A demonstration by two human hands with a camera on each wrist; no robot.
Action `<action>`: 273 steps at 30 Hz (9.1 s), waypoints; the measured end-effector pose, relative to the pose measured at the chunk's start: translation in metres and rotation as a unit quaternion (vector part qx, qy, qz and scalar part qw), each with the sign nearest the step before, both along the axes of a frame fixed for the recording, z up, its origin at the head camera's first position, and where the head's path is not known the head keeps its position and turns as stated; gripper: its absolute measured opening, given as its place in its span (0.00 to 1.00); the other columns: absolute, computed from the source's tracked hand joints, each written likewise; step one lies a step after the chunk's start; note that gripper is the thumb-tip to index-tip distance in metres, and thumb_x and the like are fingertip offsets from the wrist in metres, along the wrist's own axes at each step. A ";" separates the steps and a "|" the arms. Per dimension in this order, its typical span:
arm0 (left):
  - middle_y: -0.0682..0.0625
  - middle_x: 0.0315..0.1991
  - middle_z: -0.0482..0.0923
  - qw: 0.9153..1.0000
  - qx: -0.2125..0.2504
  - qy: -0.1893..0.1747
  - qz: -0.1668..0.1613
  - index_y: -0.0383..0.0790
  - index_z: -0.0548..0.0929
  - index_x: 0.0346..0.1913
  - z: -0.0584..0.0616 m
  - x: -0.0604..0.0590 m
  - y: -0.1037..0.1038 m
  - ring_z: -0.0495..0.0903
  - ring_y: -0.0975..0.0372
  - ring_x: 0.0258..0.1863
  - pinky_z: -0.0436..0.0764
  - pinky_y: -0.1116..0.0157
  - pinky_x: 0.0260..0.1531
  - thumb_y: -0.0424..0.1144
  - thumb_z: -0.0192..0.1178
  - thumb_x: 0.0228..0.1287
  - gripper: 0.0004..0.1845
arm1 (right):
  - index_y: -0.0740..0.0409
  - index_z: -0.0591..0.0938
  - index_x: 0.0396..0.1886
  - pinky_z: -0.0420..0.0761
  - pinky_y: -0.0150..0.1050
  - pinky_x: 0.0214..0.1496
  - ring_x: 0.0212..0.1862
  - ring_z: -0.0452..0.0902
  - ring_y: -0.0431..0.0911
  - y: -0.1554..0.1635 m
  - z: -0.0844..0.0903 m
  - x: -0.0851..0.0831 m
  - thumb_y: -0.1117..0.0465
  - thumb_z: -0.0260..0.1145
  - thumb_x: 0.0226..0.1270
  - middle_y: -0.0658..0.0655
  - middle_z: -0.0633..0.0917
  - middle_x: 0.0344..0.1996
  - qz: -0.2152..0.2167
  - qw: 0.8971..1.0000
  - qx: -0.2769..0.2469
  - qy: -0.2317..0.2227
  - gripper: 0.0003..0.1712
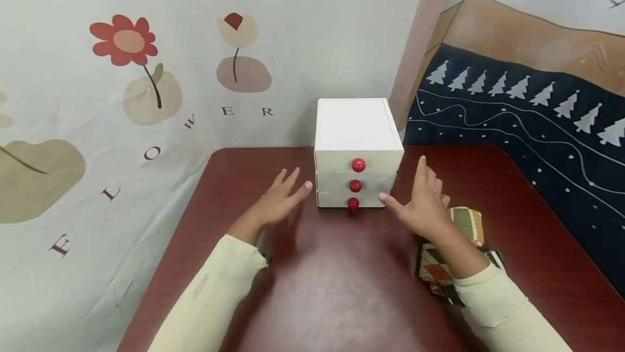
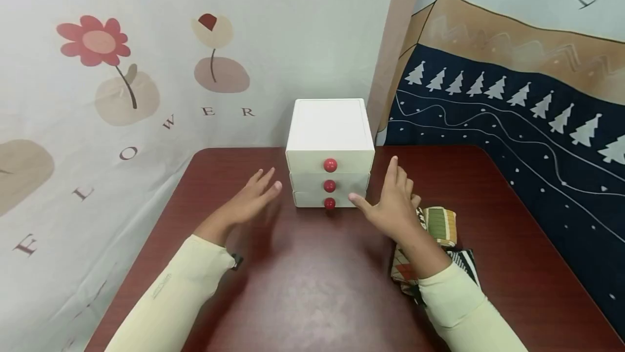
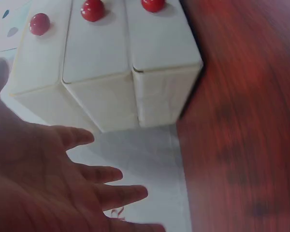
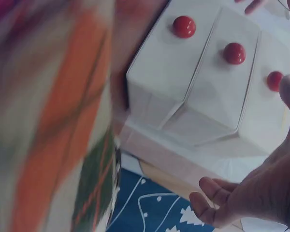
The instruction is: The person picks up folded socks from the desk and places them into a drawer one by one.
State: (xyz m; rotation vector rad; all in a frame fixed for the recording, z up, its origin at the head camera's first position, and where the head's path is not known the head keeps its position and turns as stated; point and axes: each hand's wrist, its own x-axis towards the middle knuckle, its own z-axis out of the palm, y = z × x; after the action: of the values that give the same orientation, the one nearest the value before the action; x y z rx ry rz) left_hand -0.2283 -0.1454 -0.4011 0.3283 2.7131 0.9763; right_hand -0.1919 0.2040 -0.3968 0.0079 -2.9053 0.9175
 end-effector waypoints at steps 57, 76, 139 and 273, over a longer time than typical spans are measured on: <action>0.46 0.83 0.61 0.877 0.427 -0.170 0.139 0.54 0.66 0.83 0.029 -0.050 0.063 0.81 0.41 0.63 0.78 0.36 0.68 0.60 0.56 0.79 0.35 | 0.65 0.80 0.50 0.65 0.34 0.28 0.24 0.66 0.44 -0.112 -0.011 -0.015 0.59 0.75 0.73 0.49 0.68 0.20 -0.094 0.935 -0.266 0.216 0.17; 0.45 0.71 0.70 0.862 0.449 -0.177 0.157 0.47 0.69 0.77 0.029 -0.056 0.063 0.83 0.48 0.49 0.86 0.54 0.43 0.56 0.60 0.77 0.33 | 0.64 0.83 0.43 0.67 0.34 0.31 0.24 0.64 0.40 -0.106 -0.008 0.037 0.63 0.80 0.65 0.47 0.66 0.17 -0.092 0.946 -0.206 0.233 0.15; 0.43 0.77 0.69 0.875 0.420 -0.176 0.164 0.54 0.70 0.79 0.026 -0.054 0.061 0.83 0.45 0.61 0.83 0.49 0.53 0.62 0.62 0.74 0.36 | 0.64 0.83 0.64 0.77 0.71 0.59 0.60 0.78 0.75 0.034 -0.038 0.134 0.46 0.75 0.74 0.81 0.79 0.59 -0.137 0.988 0.024 -0.066 0.31; 0.45 0.77 0.69 0.892 0.386 -0.185 0.144 0.56 0.69 0.79 0.027 -0.050 0.057 0.75 0.45 0.73 0.78 0.52 0.52 0.66 0.59 0.74 0.37 | 0.56 0.88 0.65 0.76 0.12 0.44 0.59 0.65 0.40 -0.005 0.094 0.060 0.67 0.85 0.60 0.46 0.67 0.53 -0.078 0.961 -0.182 0.194 0.32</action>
State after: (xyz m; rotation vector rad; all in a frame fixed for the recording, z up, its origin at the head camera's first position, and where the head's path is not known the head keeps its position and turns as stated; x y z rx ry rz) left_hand -0.2778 -0.0887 -0.3741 -0.1380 1.9516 1.9549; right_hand -0.1318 0.1987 -0.3025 -0.0585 -2.3128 1.2446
